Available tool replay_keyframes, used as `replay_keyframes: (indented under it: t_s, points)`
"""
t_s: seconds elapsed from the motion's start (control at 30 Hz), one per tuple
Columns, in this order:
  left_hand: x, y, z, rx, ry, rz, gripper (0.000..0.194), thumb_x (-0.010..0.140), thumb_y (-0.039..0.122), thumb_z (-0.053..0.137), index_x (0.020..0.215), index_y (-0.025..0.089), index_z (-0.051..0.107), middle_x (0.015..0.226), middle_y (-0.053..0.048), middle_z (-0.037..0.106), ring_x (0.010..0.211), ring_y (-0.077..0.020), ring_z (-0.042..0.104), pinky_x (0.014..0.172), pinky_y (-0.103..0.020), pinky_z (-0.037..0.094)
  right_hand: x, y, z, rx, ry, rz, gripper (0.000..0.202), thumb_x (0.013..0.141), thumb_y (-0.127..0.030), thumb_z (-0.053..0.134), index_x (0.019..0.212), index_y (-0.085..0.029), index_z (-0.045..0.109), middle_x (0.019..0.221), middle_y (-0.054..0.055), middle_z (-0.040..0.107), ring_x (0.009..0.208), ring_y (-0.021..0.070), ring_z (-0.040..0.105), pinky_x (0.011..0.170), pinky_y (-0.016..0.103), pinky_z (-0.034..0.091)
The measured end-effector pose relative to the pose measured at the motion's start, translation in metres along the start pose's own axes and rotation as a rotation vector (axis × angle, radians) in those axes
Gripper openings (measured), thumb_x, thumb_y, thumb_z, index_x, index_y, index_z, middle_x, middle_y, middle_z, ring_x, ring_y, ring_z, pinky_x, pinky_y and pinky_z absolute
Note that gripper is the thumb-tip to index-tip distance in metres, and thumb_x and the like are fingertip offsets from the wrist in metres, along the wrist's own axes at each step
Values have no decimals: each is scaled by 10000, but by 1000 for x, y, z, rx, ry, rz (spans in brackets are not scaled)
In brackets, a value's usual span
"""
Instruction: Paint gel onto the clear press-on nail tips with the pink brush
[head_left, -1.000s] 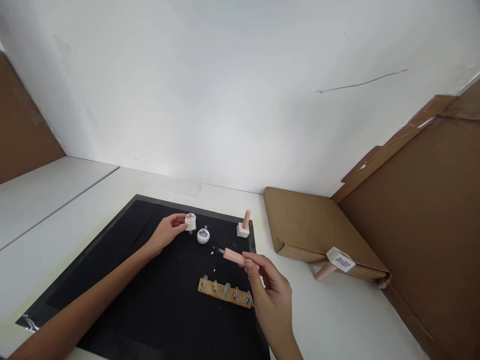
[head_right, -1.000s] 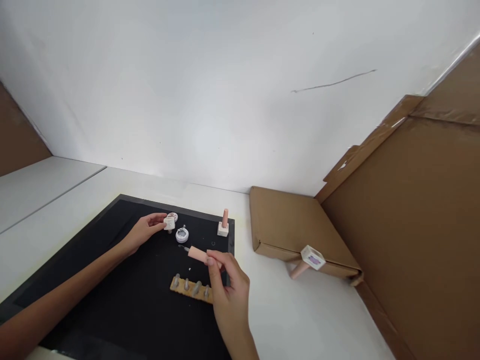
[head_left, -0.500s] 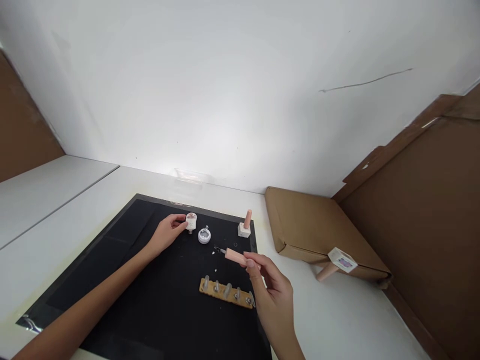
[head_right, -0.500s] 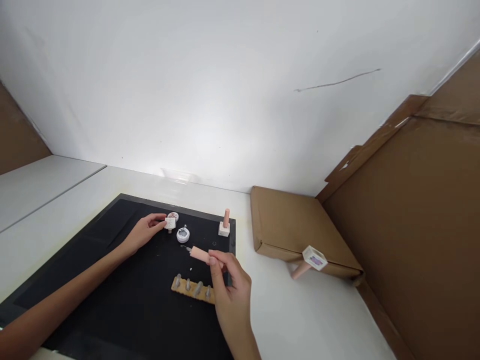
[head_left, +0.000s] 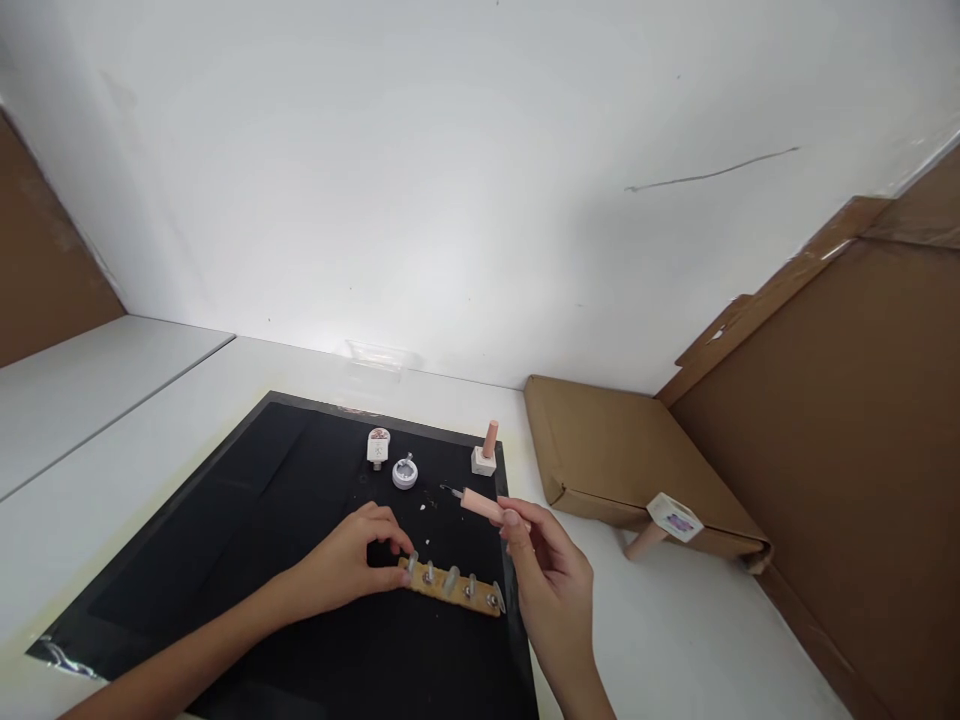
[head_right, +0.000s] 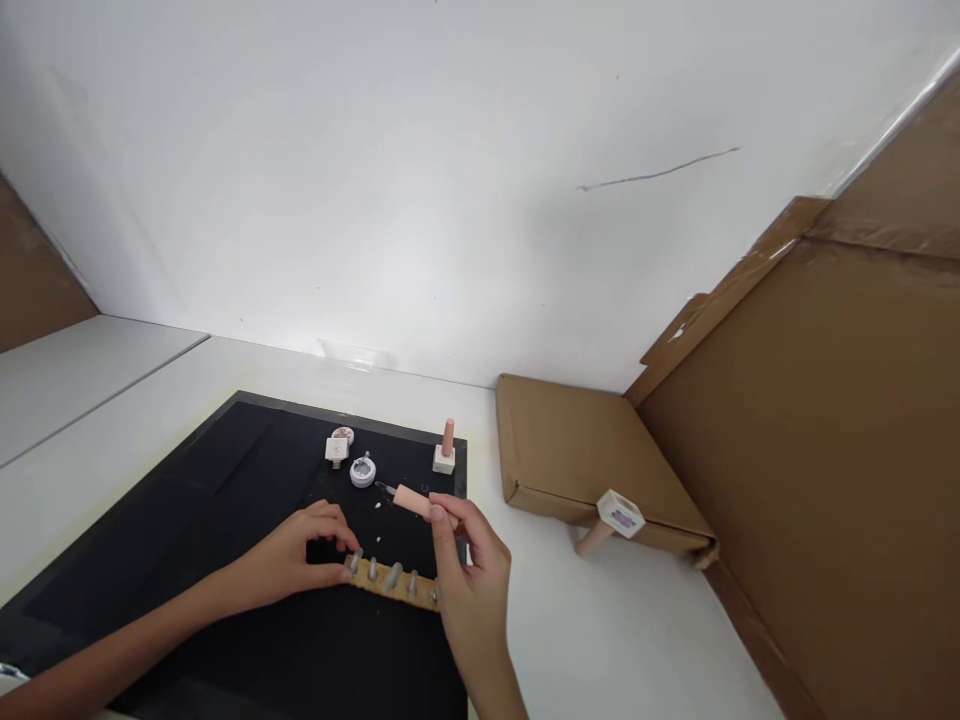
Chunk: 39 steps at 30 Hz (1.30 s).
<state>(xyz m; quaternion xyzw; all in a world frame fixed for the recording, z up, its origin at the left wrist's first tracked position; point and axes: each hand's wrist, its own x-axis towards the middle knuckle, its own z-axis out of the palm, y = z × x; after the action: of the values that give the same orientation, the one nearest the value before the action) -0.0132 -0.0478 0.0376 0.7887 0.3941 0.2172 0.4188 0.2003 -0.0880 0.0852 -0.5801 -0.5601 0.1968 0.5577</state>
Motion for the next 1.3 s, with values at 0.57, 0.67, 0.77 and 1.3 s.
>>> replay_keyframes:
  t_s: [0.57,0.67,0.77,1.3]
  points:
    - [6,-10,10,72,33,59,96,799,236,653,821,190,734,861,-35,643,838,-181,564,792,-288,417,-2,-1,-1,10,8,5,211,834,-373,569,819,-210,703,670,28,661,592,159,593,560,248,477]
    - [8,-11,14,75,71,60,150,821,234,621,752,175,740,818,-41,643,819,-178,564,765,-283,410,-2,-1,-1,7,5,5,213,832,-373,569,812,-208,702,641,20,642,580,157,584,548,243,473]
    - [9,-13,16,77,88,74,171,815,222,622,709,168,744,788,-40,644,794,-173,565,750,-283,406,-2,0,-1,3,2,7,217,836,-375,563,818,-208,700,624,12,622,589,158,585,554,243,474]
    - [6,-19,18,59,141,159,195,851,232,578,752,193,742,795,-27,650,794,-163,565,766,-285,416,0,4,6,-10,-25,-10,248,834,-377,548,830,-181,699,642,29,650,592,170,598,567,268,494]
